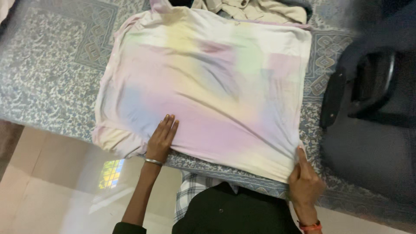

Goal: The person folds a red long-sleeved shirt and a pastel tie-dye shirt on a patterned bedspread. They then place the folded shirts into an open maroon suitcase.

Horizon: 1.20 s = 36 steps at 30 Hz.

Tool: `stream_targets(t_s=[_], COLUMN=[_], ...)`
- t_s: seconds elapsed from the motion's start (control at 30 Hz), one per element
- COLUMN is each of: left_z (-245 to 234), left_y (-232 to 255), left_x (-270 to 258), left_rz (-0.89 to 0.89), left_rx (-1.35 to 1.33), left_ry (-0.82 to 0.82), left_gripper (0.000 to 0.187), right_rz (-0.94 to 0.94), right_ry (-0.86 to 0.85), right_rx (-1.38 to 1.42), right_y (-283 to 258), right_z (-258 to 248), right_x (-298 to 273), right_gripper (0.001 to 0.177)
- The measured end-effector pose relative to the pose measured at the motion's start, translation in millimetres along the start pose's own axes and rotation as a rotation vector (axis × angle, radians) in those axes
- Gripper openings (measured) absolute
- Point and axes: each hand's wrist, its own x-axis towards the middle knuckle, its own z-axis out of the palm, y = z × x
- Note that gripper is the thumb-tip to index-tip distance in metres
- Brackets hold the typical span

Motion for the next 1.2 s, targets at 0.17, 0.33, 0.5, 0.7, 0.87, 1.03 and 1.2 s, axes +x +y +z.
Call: stream_targets(t_s=[0.17,0.33,0.5,0.7,0.87,1.03,1.2], left_z=[-37.9,-38.6,-49.4,-42.9,-42.8,-53.1,-69.9], left_y=[20.9,13.7,2.2,1.8,-5.5,-2.5,-9.4], left_x=[-40.0,-39.2,-62.3,-66.2,-66.5,-70.0,-64.5], left_rz=[0.021,-0.025,-0.107,-0.101,-0.129,-0.216,-0.291], left_rx=[0.033,0.085,0.074,0.055,0.091,-0.040,-0.182], left_ry=[-0.002,0.026,0.049,0.073,0.137,0.208,0.240], left_gripper=[0.055,0.056,0.051,0.052,0.055,0.047,0.038], right_rz=[0.046,0.038,0.002,0.015,-0.279,-0.600,-0.639], right_ry=[-0.176,-0.270,-0.308,-0.350,-0.173,-0.283,-0.339], right_rx=[-0.106,-0.252,-0.232,-0.388,-0.282,0.074,0.144], right_y=[12.7,18.1,21.1,-2.6,-39.9,-97.7,-106.5], right_z=[-11.6,-2.7,-17.8,-18.3,-11.4,13.9,8.2], right_x=[-19.1,-11.5,-16.2,1.3,6.4,-12.2,-0.5], right_gripper=[0.049,0.048,0.056,0.047,0.041,0.047,0.046])
